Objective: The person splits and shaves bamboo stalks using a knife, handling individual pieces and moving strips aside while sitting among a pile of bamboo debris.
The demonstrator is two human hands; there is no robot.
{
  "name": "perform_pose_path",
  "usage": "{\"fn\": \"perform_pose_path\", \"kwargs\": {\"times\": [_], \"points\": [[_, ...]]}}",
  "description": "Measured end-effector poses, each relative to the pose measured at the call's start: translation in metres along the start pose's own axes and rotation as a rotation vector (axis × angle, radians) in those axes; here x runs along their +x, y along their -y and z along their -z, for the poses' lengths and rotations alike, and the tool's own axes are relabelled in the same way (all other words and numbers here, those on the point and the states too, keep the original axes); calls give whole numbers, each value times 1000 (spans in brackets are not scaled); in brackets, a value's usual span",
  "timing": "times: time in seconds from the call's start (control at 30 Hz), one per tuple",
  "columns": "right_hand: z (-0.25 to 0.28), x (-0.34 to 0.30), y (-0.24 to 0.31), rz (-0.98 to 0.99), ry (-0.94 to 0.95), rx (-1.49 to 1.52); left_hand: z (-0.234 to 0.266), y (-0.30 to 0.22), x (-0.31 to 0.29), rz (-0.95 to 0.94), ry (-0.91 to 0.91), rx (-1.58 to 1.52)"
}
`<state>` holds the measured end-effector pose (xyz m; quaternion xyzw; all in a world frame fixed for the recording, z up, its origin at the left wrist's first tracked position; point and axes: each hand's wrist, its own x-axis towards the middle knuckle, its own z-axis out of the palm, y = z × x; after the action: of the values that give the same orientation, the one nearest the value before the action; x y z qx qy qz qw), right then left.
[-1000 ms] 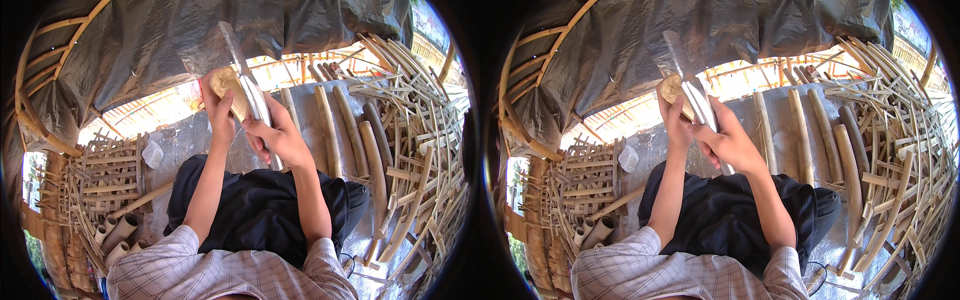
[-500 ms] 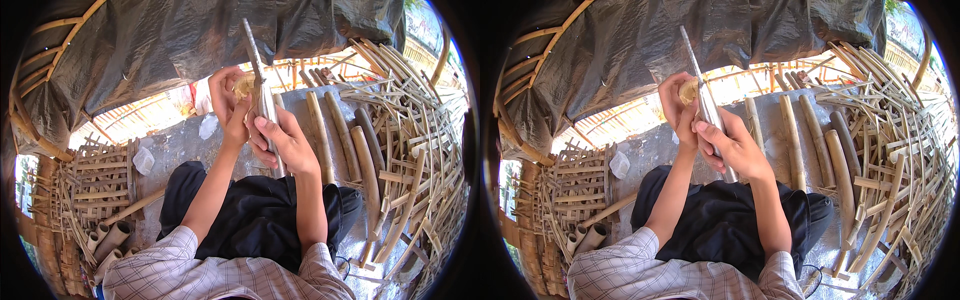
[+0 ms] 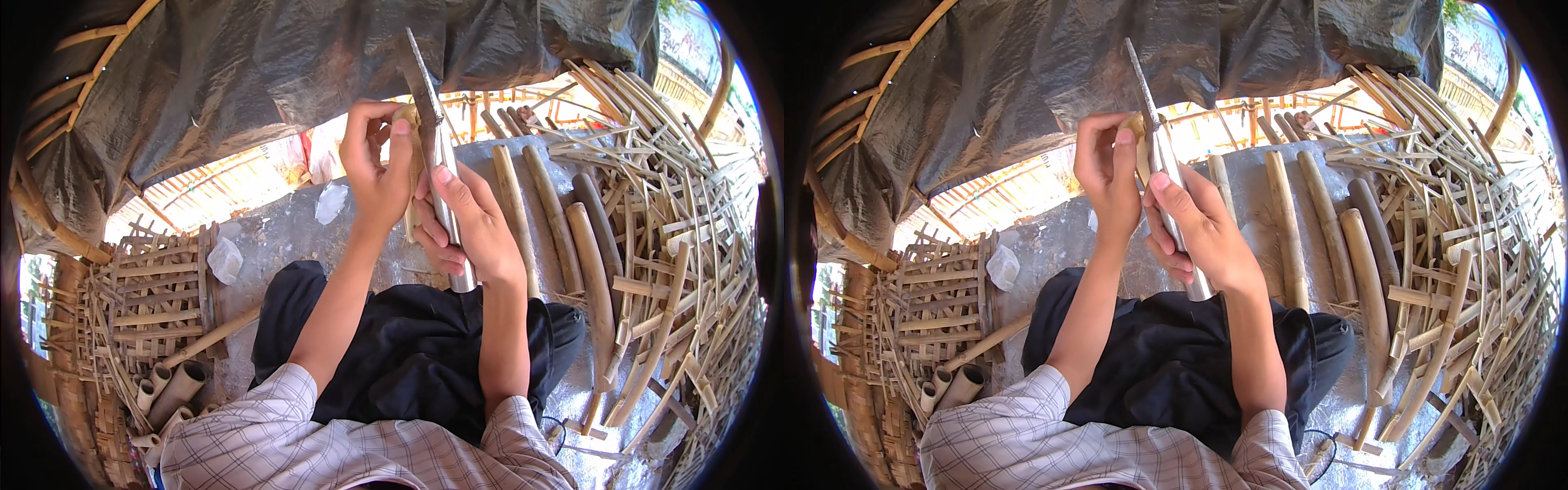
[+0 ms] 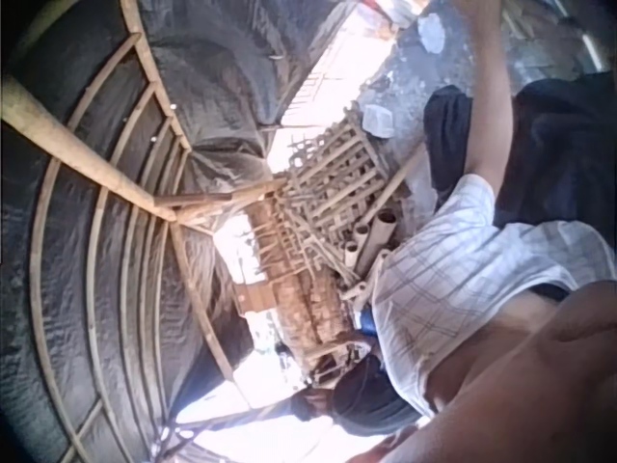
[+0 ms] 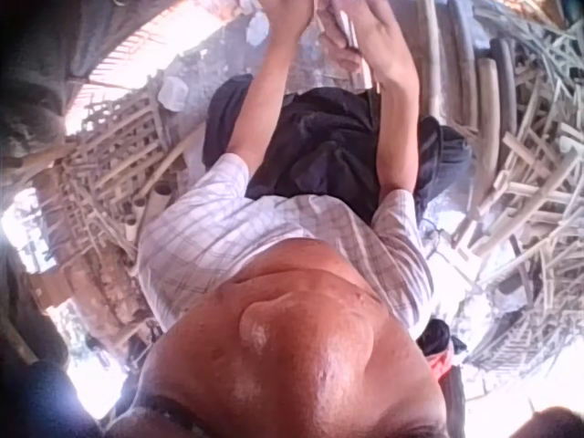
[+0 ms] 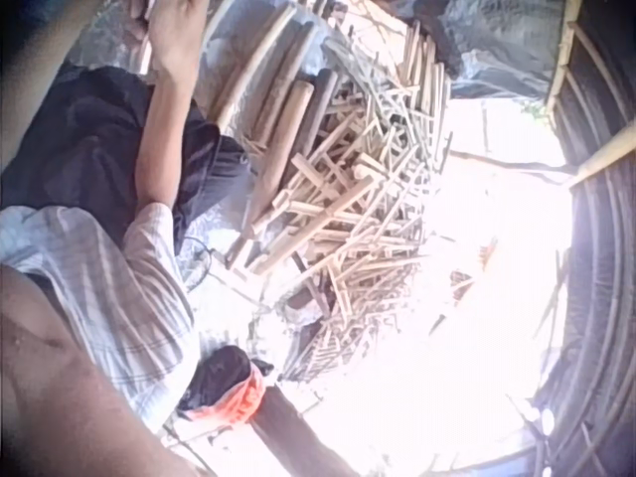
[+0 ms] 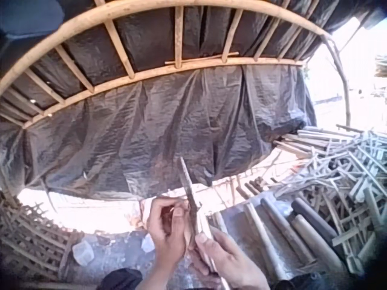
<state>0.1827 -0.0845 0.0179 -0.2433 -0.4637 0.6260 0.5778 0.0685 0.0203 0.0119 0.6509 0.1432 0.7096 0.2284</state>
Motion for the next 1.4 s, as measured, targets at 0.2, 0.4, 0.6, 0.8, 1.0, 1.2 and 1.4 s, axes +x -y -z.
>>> {"fn": "perform_pose_path", "kwargs": {"times": [0.2,0.4,0.6,0.8,1.0,1.2,1.4], "points": [[-2,2,0,79,-106,-108,-1,-6,13,87,14,75],[-1,9,-5,180,-259,-298,-8,-4,19,51,83,168],[10,3,4,106,-238,-150,-9,-10,22,119,173,191],[4,6,-1,123,-186,-103,-8,-12,23,158,175,234],[-5,2,-2,73,-217,-48,-9,-13,26,149,172,234],[-8,8,-12,30,-212,-74,-5,7,47,164,92,324],[-11,17,-20,15,-237,-130,4,33,57,86,52,328]]}}
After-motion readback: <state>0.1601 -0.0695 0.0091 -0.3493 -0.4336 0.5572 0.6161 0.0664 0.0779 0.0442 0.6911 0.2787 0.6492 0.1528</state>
